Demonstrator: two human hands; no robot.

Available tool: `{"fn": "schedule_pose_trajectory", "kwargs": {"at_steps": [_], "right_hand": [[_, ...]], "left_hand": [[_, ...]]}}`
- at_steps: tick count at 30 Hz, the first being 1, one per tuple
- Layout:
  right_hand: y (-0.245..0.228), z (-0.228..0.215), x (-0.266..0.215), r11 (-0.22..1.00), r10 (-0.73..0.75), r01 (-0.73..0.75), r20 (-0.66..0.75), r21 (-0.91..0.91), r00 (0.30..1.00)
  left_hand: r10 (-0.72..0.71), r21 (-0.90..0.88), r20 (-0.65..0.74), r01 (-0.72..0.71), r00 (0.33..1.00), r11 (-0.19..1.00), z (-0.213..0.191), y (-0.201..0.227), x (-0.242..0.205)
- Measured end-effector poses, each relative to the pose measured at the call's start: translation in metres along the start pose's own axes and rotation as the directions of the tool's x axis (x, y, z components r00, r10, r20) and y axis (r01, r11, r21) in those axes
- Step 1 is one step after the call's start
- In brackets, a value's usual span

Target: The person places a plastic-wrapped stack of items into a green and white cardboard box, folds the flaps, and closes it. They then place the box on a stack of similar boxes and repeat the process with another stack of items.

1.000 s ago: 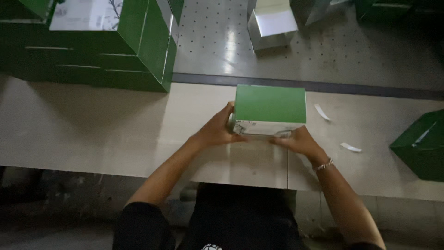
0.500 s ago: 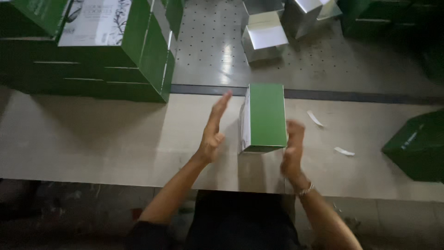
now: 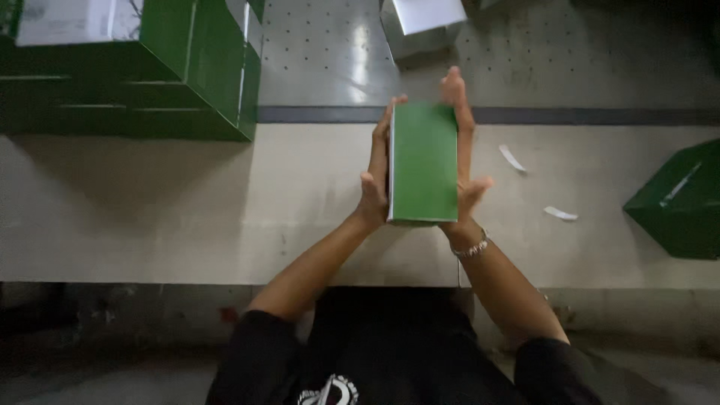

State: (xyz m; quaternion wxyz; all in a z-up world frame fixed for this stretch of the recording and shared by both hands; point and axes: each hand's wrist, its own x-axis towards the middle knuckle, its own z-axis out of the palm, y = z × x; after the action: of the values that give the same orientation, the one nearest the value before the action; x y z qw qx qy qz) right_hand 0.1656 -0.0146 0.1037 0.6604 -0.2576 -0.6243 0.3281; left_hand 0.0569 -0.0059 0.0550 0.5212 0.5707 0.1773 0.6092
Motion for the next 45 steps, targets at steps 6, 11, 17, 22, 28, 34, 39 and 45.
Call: {"fn": "schedule_pose_trajectory", "kwargs": {"at_steps": [6, 11, 17, 22, 28, 34, 39, 45], "right_hand": [[0.109, -0.025, -0.081, 0.107, 0.251, -0.192, 0.161, 0.975, 0.954], [0.111, -0.052, -0.11, 0.921, 0.341, -0.345, -0.054, -0.182, 0.939], [0.119, -0.088, -0.17, 0.856, 0.414, -0.474, -0.277, -0.206, 0.867], [0.036, -0.069, -0.071, 0.982, 0.149, -0.157, -0.078, -0.11, 0.986], [0.026, -0.037, 0.009, 0.955, 0.035, -0.037, 0.012, 0.295, 0.999], [0.055, -0.035, -0.005, 0.965, 0.184, -0.201, 0.11, 0.169, 0.977], [0.071, -0.055, -0.064, 0.934, 0.355, -0.354, 0.209, -0.045, 0.911], [0.086, -0.087, -0.126, 0.841, 0.521, -0.432, 0.271, -0.326, 0.81]], "left_hand": [[-0.122, -0.042, -0.014, 0.122, 0.992, 0.992, -0.013, -0.052, -0.019], [0.194, 0.589, -0.026, -0.142, 0.981, 0.796, -0.05, -0.064, -0.028], [0.226, 0.398, -0.124, -0.16, 0.966, 0.903, 0.002, 0.023, -0.048], [0.1, 0.196, -0.033, -0.092, 0.994, 0.976, -0.031, 0.006, -0.03], [0.048, 0.143, -0.022, -0.045, 0.999, 0.989, -0.042, -0.012, -0.035], [0.066, 0.059, -0.054, -0.063, 0.996, 0.996, -0.041, -0.017, -0.029], [0.167, 0.175, -0.046, -0.157, 0.985, 0.972, -0.06, -0.063, -0.055], [-0.232, 0.247, 0.048, 0.213, 0.972, 0.945, -0.091, -0.025, -0.055]]}}
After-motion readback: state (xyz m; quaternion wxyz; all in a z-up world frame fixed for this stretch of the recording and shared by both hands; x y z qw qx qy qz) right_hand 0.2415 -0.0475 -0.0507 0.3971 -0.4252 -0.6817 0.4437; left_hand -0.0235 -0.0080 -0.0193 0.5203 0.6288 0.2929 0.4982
